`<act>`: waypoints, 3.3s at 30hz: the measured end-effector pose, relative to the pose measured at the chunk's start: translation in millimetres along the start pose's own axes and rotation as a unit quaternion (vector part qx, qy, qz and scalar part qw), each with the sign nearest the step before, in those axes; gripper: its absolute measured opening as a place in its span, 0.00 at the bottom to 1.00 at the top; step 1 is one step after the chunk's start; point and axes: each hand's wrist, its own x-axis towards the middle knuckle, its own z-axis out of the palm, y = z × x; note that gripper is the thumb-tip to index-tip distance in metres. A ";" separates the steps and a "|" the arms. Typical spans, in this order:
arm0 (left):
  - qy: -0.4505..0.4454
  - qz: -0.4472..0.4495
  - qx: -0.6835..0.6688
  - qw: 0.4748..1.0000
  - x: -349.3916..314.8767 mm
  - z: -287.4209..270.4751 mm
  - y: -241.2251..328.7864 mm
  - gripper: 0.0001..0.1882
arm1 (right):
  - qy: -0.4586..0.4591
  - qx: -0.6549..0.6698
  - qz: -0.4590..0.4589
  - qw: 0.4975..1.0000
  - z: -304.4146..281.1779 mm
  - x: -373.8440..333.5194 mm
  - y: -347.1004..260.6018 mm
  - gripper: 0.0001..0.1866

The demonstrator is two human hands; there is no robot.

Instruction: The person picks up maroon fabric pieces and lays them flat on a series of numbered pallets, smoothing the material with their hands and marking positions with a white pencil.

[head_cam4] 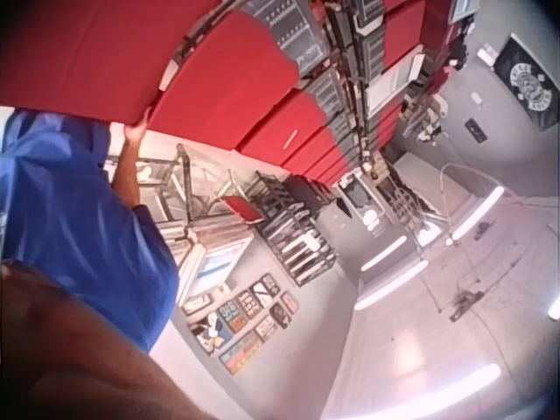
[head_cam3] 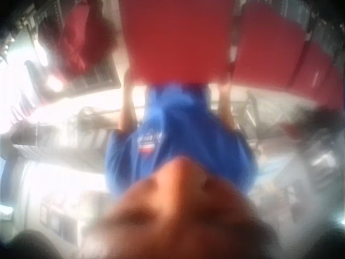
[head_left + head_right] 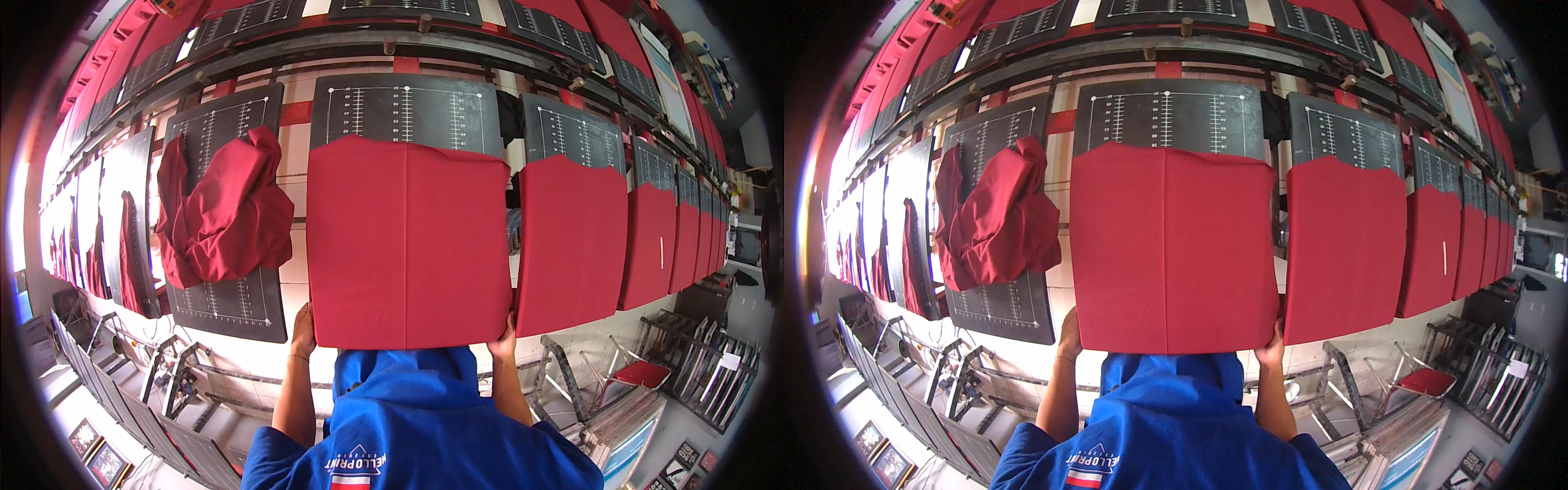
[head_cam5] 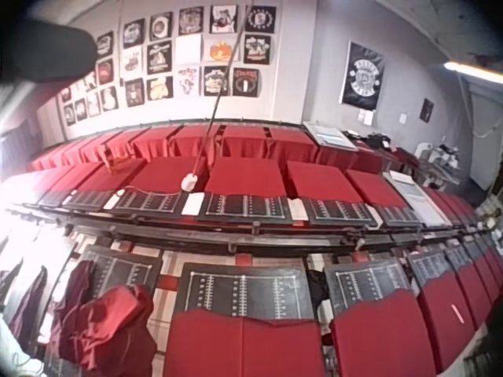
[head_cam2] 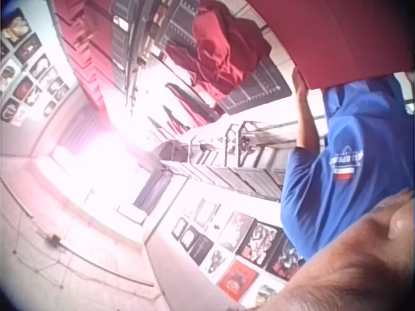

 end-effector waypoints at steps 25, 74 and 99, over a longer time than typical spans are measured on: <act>0.016 0.055 -0.043 0.997 -11.3 -10.6 -8.7 0.17 | -0.017 -0.055 -0.100 0.993 10.2 -8.9 0.6 0.31; 0.363 0.220 0.476 0.770 -148.0 68.2 -49.8 0.27 | -0.502 -0.741 -0.354 0.270 357.7 57.5 230.1 0.37; -0.231 0.494 0.689 0.478 -62.2 292.8 -23.4 0.42 | -0.179 -0.795 -0.530 0.235 358.8 182.5 -43.9 0.39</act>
